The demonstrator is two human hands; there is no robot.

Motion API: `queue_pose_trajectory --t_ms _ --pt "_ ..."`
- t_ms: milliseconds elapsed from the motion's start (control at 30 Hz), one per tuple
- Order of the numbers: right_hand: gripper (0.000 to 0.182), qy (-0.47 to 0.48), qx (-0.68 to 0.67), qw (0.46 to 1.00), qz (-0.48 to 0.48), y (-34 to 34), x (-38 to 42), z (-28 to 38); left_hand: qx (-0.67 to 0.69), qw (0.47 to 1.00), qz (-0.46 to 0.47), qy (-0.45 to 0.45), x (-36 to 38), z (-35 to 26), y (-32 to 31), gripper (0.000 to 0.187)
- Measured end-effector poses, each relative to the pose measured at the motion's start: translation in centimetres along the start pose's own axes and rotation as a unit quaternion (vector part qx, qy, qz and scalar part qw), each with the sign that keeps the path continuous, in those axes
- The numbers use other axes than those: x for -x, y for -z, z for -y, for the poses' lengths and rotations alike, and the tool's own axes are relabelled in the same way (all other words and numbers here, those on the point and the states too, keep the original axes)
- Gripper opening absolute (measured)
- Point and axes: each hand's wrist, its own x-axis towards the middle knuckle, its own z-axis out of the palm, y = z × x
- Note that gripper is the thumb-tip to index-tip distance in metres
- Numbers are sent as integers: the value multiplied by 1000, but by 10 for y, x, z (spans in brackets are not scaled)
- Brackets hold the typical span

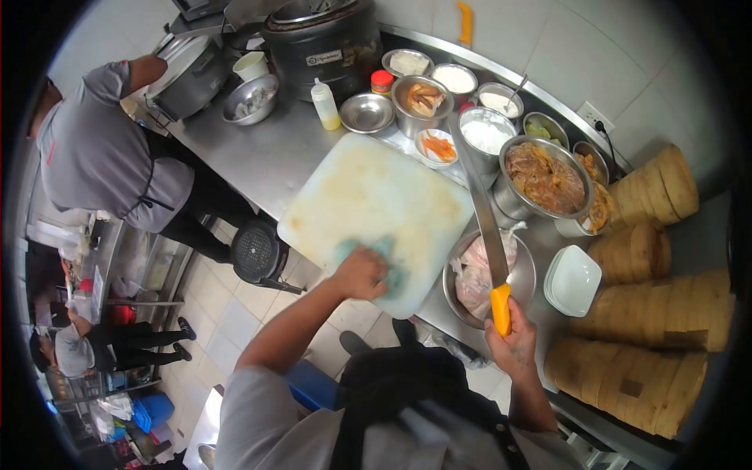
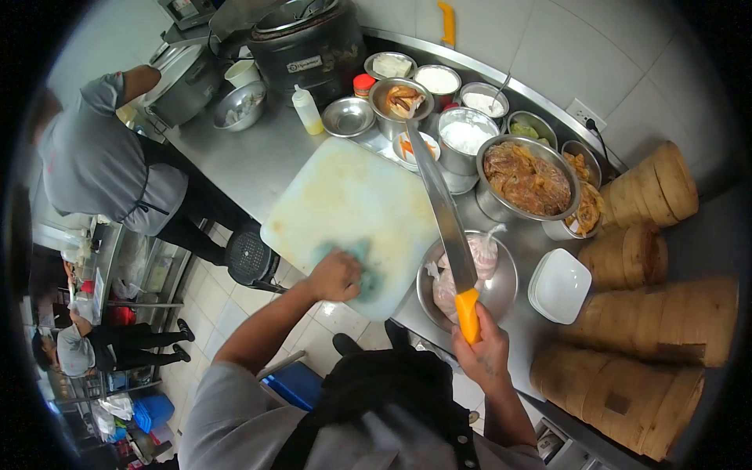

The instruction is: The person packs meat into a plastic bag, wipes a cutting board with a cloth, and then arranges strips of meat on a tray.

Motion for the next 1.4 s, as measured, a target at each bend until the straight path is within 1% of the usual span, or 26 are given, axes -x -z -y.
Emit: queue_pose_trajectory --t_ms 67,133,200,233,267,300,333,367,400,467,567,600,700,767,833,900,967,1000,1033,1100,1133,1167,1200,1233,1300,1400 --pt "50 32 -3 999 0 -8 -9 -3 -10 999 -15 34 38 -9 2 27" --pt "50 81 35 996 10 -18 -25 -9 9 993 -20 115 68 -23 9 28" --pt "51 136 76 987 23 -22 -48 3 54 972 33 226 105 -23 -11 30" --pt "50 159 128 976 79 -22 -65 19 92 939 16 331 125 -24 -33 34" --pt "50 180 179 958 130 -23 -83 33 180 878 -56 440 142 -26 -51 36" --pt "49 198 215 945 143 -32 -103 33 319 802 -124 490 160 -21 -71 34" --pt "49 212 252 931 158 -45 -122 27 350 761 -193 512 167 -28 -74 31" --pt "49 223 275 918 178 -59 -142 29 380 711 -260 531 173 -34 -76 29" --pt "49 233 298 904 200 -74 -162 30 383 706 -265 534 177 -38 -80 29" --pt "48 290 326 877 201 -101 -198 16 552 560 -402 470 181 -42 -87 21" --pt "47 261 351 875 209 -120 -223 13 592 499 -463 433 161 -87 -17 15" --pt "47 264 351 872 215 -125 -231 6 623 484 -473 394 170 -87 -18 19" --pt "47 252 399 858 202 -137 -231 7 608 458 -516 392 171 -108 14 28" --pt "55 323 377 848 187 -142 -201 56 618 468 -534 339 172 -121 37 34" --pt "75 312 121 877 345 -175 -161 86 615 442 -577 305 168 -123 44 35" --pt "92 257 -48 815 516 -189 -101 126 626 430 -594 266 159 -128 54 36" --pt "97 394 -17 778 489 -216 -69 128 634 427 -606 218 165 -134 57 37" --pt "81 421 -77 791 436 -222 -58 127 632 429 -607 218 173 -136 53 36" --pt "81 433 -78 784 439 -224 -57 131 630 431 -608 216 179 -139 50 36" --pt "62 374 5 759 533 -218 -55 149 581 455 -635 227 187 -162 60 36" --pt "44 363 32 754 546 -212 -50 162 560 463 -625 287 203 -163 50 32" --pt "44 377 30 740 556 -216 -48 161 533 465 -615 348 217 -168 40 29" --pt "41 409 12 729 548 -224 -50 157 502 432 -640 389 221 -175 33 15" --pt "38 444 -12 712 544 -234 -48 159 470 451 -613 448 236 -179 16 17" --pt "34 406 19 730 550 -231 -44 183 492 410 -604 475 250 -208 16 21" --pt "31 480 1 740 471 -244 -63 208 466 375 -627 499 275 -253 5 22"
